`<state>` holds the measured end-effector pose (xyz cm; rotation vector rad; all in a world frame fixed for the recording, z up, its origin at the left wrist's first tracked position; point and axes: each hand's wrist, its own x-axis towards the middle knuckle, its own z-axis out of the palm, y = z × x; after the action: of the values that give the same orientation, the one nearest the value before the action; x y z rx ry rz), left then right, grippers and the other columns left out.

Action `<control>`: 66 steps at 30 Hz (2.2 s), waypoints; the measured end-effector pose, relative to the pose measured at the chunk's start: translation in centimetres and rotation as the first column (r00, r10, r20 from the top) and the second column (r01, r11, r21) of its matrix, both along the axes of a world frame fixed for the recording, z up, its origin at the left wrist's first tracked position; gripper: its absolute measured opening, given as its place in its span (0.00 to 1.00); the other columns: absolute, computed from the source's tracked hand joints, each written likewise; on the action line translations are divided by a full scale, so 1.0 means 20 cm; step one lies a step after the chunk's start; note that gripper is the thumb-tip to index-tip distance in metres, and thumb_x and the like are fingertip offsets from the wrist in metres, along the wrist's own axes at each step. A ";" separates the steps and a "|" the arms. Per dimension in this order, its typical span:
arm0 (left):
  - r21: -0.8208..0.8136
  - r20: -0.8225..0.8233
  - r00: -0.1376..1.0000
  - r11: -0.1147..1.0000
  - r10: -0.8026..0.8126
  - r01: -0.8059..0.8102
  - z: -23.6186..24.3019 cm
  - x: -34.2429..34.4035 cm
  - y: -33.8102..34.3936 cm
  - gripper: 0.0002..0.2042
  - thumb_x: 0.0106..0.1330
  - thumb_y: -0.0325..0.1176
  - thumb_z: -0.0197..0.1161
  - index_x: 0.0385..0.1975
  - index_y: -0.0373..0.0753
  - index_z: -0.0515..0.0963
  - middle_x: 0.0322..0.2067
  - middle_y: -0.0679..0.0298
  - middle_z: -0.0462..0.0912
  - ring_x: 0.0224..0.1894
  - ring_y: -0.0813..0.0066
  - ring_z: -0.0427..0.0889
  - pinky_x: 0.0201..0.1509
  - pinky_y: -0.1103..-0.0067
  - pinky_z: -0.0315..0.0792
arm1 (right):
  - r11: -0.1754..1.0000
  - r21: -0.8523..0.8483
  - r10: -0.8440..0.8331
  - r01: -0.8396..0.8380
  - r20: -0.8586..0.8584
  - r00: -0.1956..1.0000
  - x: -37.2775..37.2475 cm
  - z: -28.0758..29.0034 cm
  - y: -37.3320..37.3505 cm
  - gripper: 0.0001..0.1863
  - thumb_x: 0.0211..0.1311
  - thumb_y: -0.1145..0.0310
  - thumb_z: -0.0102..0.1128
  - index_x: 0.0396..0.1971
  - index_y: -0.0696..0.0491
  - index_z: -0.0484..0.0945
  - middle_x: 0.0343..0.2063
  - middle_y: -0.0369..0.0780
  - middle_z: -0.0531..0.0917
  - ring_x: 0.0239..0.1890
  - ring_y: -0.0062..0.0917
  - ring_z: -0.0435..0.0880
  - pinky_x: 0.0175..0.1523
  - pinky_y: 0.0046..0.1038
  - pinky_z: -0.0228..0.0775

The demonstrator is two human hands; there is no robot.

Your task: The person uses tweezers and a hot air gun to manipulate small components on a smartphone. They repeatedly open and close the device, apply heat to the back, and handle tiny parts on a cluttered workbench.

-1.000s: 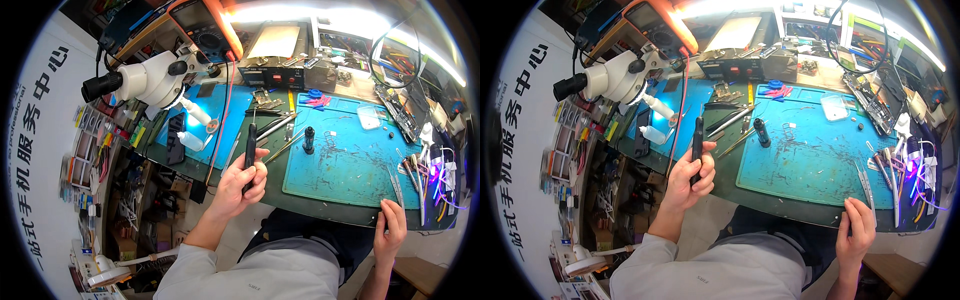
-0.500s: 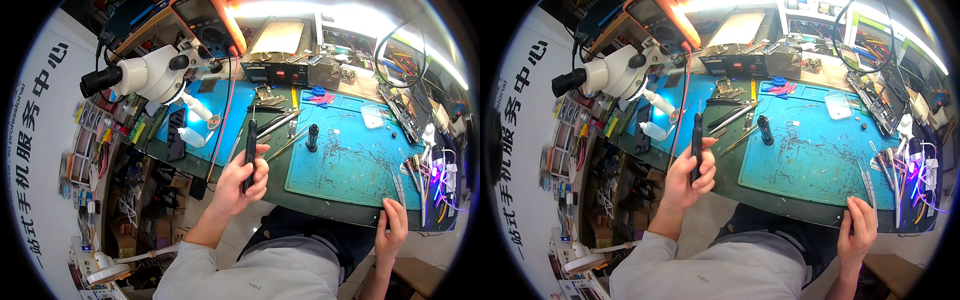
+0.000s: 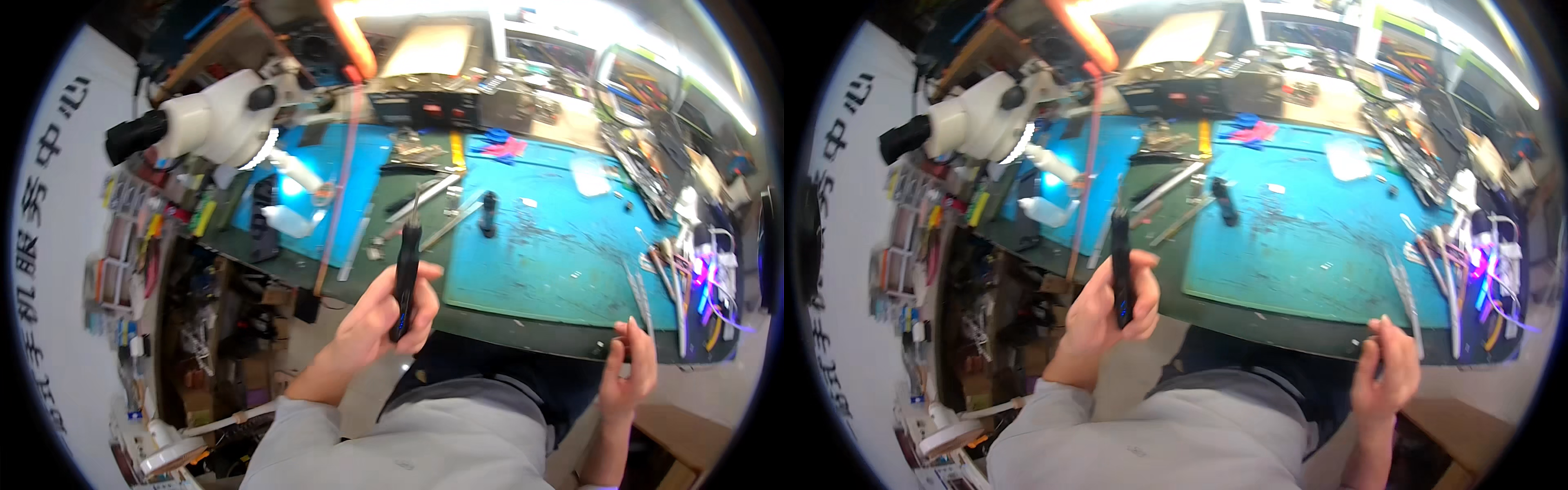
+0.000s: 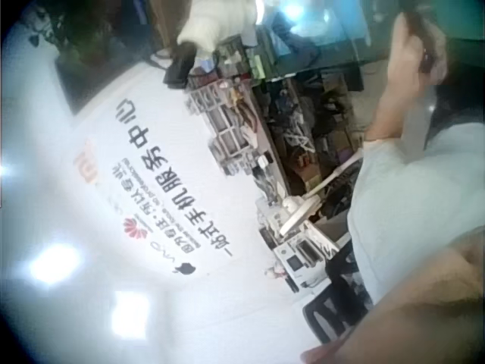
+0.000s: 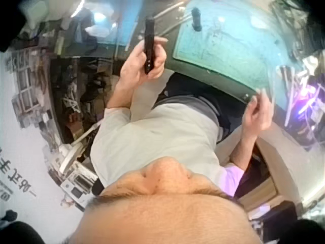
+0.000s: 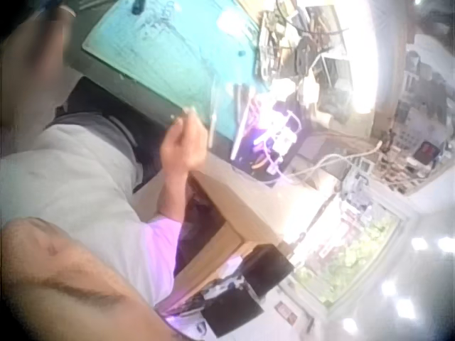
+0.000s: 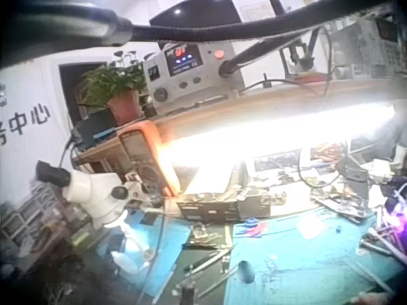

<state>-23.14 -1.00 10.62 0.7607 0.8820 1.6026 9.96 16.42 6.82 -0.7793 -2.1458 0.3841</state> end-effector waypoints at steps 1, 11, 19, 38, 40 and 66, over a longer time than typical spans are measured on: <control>-0.127 -0.095 0.987 0.985 -0.129 0.117 0.03 0.02 -0.03 0.26 0.84 0.46 0.50 0.72 0.35 0.60 0.39 0.62 0.74 0.25 0.80 0.70 0.29 0.80 0.67 | 0.999 0.037 0.017 -0.015 -0.040 0.999 0.00 -0.01 -0.03 0.15 0.68 0.80 0.65 0.54 0.57 0.82 0.39 0.45 0.88 0.35 0.38 0.87 0.40 0.36 0.79; -0.113 0.327 0.612 0.613 -0.720 0.782 -0.02 0.54 0.22 0.24 0.86 0.48 0.46 0.67 0.35 0.58 0.44 0.59 0.79 0.36 0.74 0.83 0.39 0.74 0.77 | 0.866 0.381 0.254 -0.323 0.220 0.942 -0.18 0.10 -0.02 0.15 0.67 0.63 0.73 0.50 0.50 0.87 0.29 0.32 0.80 0.24 0.20 0.78 0.25 0.22 0.68; 0.325 -0.943 -0.055 0.943 0.330 0.072 -0.09 0.38 0.46 0.24 0.65 0.44 0.71 0.55 0.34 0.82 0.43 0.62 0.83 0.44 0.67 0.84 0.48 0.71 0.77 | 0.924 -0.265 0.224 -0.276 -0.209 0.952 -0.21 0.18 0.21 0.20 0.76 0.54 0.66 0.51 0.57 0.82 0.32 0.41 0.89 0.27 0.27 0.87 0.33 0.28 0.79; 0.191 -0.916 -0.325 0.968 0.236 0.164 -0.14 0.34 0.55 0.23 0.64 0.38 0.67 0.57 0.33 0.85 0.49 0.65 0.76 0.49 0.72 0.74 0.50 0.75 0.68 | 0.894 -0.397 0.206 -0.208 -0.047 0.977 -0.37 0.07 0.35 0.19 0.63 0.54 0.77 0.39 0.54 0.83 0.31 0.39 0.85 0.24 0.30 0.83 0.29 0.30 0.73; 0.196 -0.913 -0.331 0.968 0.239 0.159 -0.14 0.34 0.56 0.23 0.63 0.37 0.67 0.57 0.34 0.85 0.48 0.65 0.76 0.49 0.73 0.75 0.50 0.76 0.69 | 0.899 -0.380 0.231 -0.219 -0.015 0.973 -0.38 0.08 0.36 0.18 0.64 0.54 0.76 0.38 0.54 0.83 0.31 0.39 0.85 0.25 0.31 0.83 0.29 0.31 0.74; 0.223 -0.929 -0.273 0.967 0.250 0.125 -0.19 0.36 0.54 0.18 0.63 0.36 0.65 0.49 0.33 0.85 0.52 0.61 0.79 0.49 0.66 0.78 0.52 0.69 0.71 | 0.916 -0.254 0.354 -0.311 0.143 0.924 -0.46 0.10 0.37 0.16 0.67 0.57 0.72 0.34 0.56 0.81 0.31 0.40 0.84 0.30 0.35 0.80 0.33 0.34 0.71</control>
<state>-15.87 9.87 6.74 2.5031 1.9224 0.7027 0.67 23.77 8.92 -0.5861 -2.4485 0.7745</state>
